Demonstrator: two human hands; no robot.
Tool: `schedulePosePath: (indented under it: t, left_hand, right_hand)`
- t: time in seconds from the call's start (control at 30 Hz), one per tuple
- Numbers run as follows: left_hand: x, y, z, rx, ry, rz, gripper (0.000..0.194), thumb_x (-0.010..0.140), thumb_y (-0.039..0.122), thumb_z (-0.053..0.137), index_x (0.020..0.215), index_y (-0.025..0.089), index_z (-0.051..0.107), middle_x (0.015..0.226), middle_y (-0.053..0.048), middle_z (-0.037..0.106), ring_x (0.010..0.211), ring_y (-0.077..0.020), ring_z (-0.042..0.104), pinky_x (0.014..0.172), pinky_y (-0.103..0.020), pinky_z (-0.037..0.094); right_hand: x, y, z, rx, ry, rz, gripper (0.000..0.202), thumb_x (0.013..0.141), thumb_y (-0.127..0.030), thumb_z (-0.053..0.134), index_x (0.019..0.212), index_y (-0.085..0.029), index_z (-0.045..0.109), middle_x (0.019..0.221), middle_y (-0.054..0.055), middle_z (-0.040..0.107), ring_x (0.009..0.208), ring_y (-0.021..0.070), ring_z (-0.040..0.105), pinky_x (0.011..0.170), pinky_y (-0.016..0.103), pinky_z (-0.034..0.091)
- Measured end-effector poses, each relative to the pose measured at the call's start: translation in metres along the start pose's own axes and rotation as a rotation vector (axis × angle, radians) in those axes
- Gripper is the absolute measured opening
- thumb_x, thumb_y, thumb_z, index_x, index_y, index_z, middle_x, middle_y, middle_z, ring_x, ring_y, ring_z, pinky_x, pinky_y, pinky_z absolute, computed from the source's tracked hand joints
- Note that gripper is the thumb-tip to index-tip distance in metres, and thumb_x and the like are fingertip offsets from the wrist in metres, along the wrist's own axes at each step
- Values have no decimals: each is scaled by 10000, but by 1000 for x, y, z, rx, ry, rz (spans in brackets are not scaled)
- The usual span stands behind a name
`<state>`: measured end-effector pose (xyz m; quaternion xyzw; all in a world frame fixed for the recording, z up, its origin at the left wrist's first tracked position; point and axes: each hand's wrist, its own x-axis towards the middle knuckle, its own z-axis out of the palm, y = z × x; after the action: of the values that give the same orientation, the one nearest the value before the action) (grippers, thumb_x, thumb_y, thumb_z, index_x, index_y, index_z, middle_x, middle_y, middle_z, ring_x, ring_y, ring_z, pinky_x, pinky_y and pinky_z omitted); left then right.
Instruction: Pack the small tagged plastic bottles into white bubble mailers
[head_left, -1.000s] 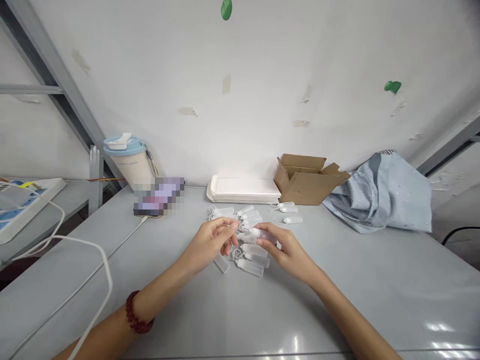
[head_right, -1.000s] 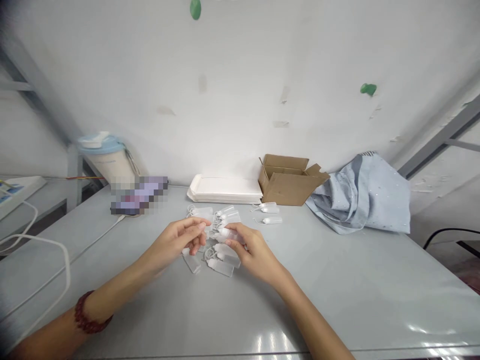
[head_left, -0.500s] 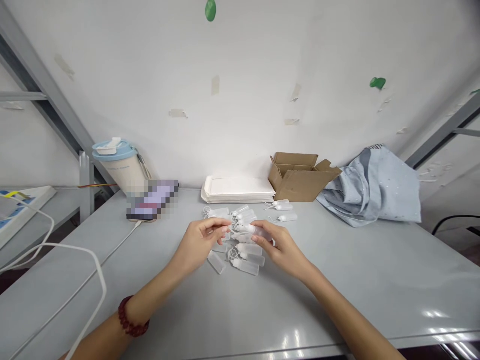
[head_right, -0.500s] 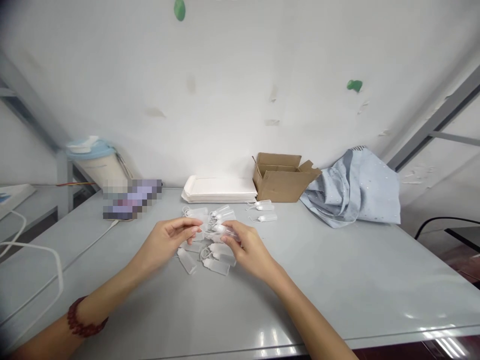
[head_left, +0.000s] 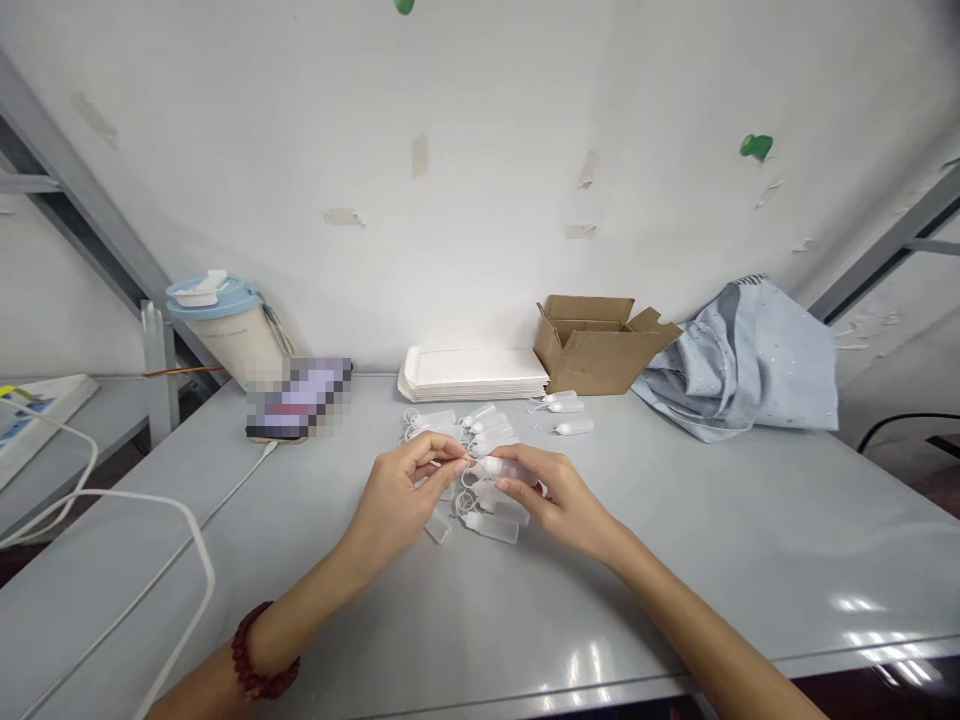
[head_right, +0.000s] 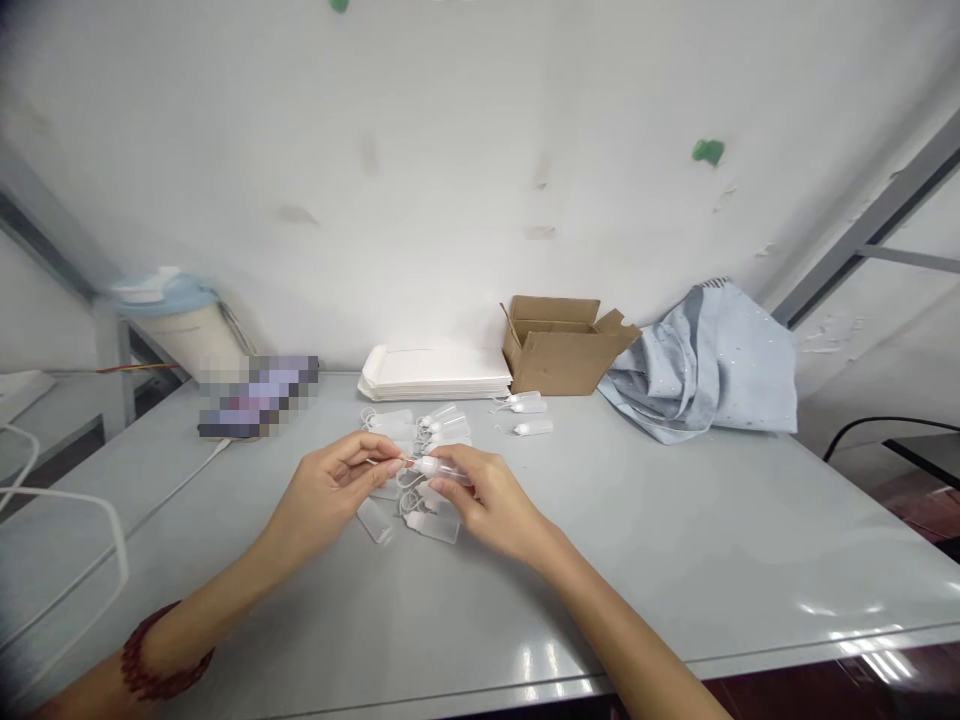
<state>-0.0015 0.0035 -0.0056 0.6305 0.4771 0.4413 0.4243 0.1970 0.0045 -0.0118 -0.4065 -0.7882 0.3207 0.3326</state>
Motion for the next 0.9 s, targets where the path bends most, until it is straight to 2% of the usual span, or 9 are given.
schedulePosePath:
  t: [0.47, 0.67, 0.8, 0.9]
  left_hand:
    - [-1, 2, 0, 26, 38, 38, 110, 790, 303, 614, 805, 193, 613, 814, -9, 669, 810, -156, 626, 722, -251, 491]
    - [-3, 0, 1, 190, 18, 159, 87, 823, 257, 554, 790, 189, 596, 759, -3, 637, 727, -139, 590, 686, -245, 469]
    - [-4, -1, 3, 309, 1, 260, 99, 839, 224, 510, 786, 197, 589, 729, 3, 631, 674, -128, 570, 650, -233, 450]
    - [-5, -2, 4, 312, -16, 271, 100, 840, 208, 498, 801, 197, 589, 745, 2, 638, 686, -127, 579, 650, -226, 450]
  right_hand:
    - [0, 1, -1, -7, -9, 16, 247, 906, -312, 468, 1090, -182, 568, 860, 21, 631, 696, 117, 536, 566, 210, 404]
    - [0, 0, -1, -75, -32, -21, 254, 916, -316, 445, 1083, -184, 584, 884, 40, 632, 703, 132, 534, 603, 244, 402]
    - [0, -1, -2, -96, -54, -22, 270, 923, -334, 428, 1082, -190, 592, 814, 37, 611, 675, 139, 516, 595, 255, 393]
    - [0, 0, -3, -108, -67, -43, 267, 927, -329, 420, 1069, -190, 598, 757, 22, 577, 644, 132, 489, 586, 252, 380]
